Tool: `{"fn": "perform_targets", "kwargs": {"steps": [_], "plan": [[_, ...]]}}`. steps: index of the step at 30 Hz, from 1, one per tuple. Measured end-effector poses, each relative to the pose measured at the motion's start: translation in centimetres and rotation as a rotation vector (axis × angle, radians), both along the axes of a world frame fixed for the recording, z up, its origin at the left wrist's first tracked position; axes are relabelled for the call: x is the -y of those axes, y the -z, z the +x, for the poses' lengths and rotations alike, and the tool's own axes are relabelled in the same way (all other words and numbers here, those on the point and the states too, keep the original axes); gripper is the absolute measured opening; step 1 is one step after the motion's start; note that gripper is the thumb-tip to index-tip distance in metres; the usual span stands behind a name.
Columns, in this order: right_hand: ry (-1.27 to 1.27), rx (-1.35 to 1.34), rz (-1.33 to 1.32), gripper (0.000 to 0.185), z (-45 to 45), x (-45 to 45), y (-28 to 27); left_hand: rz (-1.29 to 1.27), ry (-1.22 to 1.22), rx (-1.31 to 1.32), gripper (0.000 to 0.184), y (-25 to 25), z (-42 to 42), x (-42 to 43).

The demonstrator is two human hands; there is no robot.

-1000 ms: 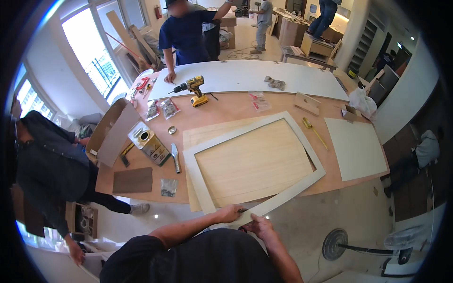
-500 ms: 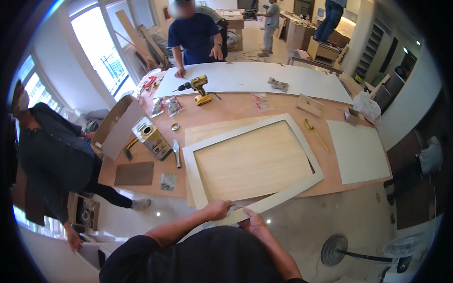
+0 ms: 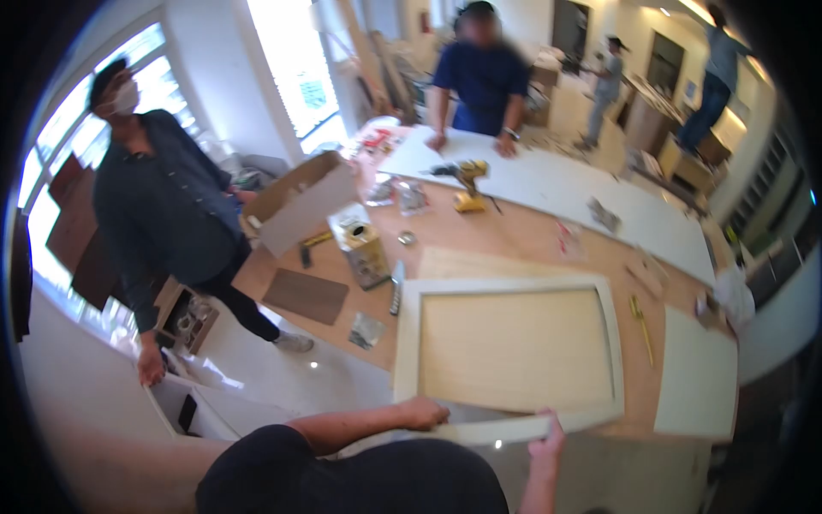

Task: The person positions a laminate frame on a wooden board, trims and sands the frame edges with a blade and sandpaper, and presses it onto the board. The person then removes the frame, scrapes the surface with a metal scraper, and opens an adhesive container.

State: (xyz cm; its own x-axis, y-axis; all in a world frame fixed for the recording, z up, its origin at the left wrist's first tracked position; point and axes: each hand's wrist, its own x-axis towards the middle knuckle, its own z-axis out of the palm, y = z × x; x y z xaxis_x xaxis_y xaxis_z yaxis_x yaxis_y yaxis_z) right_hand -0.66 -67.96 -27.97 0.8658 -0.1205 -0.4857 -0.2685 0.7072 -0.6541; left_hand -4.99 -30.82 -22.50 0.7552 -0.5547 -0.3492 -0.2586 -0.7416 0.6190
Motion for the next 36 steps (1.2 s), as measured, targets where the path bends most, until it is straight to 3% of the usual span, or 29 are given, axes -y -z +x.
{"fn": "perform_targets", "kwargs": {"steps": [2,4,9,12,19,21,24,25,26,27,28,29,30,31,32,33,36], "plan": [[-0.01,-0.019,0.025,0.028,0.6,1.5,-0.4,-0.068,-0.023,0.043,0.025,0.4,0.6,-0.5],[0.148,-0.089,0.02,0.036,2.0,3.7,2.8,-0.176,-0.054,0.057,0.023,0.5,1.2,-0.1],[0.21,-0.198,0.035,0.027,4.4,6.9,6.5,-0.431,0.025,-0.022,0.023,1.5,2.1,1.3],[-0.028,-0.115,-0.135,0.027,4.8,9.9,10.7,-0.584,0.022,-0.186,0.026,4.2,2.1,2.6],[-0.073,-0.212,-0.129,0.035,2.5,7.1,7.5,-0.567,-0.127,-0.442,0.029,-2.4,2.9,3.8],[-0.067,-0.256,-0.076,0.037,1.8,6.2,7.1,-0.627,-0.116,-0.365,0.03,0.9,3.7,6.3],[-0.076,-0.295,0.024,0.039,0.9,4.5,6.2,-0.605,-0.126,-0.269,0.034,1.4,4.6,9.7],[-0.232,-0.298,0.029,0.046,0.4,3.9,3.3,-0.585,-0.122,-0.25,0.036,0.8,4.8,10.7],[-0.31,-0.205,-0.385,0.043,-0.5,3.3,2.7,-0.554,-0.061,-0.27,0.04,0.1,5.2,11.2],[-0.036,-0.416,-0.018,0.044,0.6,2.7,2.6,-0.524,0.018,-0.293,0.045,-0.3,6.1,11.5],[0.014,-0.306,0.024,0.041,0.7,0.8,-0.3,-0.511,0.002,-0.31,0.048,0.8,6.2,11.8],[-0.265,-0.089,-0.333,0.039,-0.1,1.1,-1.2,-0.566,-0.143,-0.305,0.04,2.3,5.2,12.0],[-0.429,0.142,-0.715,0.036,-0.9,1.4,-2.2,-0.459,-0.149,-0.297,0.039,-0.7,5.1,11.6],[-0.367,0.089,-0.591,0.037,-0.3,1.9,-0.2,-0.443,-0.15,-0.316,0.042,-0.5,5.0,11.2],[0.115,-0.31,0.112,0.039,1.8,0.0,-2.3,-0.481,-0.122,-0.328,0.04,0.0,5.1,10.5],[0.192,-0.341,0.094,0.041,2.2,-0.1,-1.3,-0.406,-0.164,-0.414,0.039,0.2,5.0,10.6],[0.354,-0.344,0.06,0.04,1.7,-0.6,1.5,-0.372,-0.189,-0.328,0.041,-2.4,4.9,13.6]]}}
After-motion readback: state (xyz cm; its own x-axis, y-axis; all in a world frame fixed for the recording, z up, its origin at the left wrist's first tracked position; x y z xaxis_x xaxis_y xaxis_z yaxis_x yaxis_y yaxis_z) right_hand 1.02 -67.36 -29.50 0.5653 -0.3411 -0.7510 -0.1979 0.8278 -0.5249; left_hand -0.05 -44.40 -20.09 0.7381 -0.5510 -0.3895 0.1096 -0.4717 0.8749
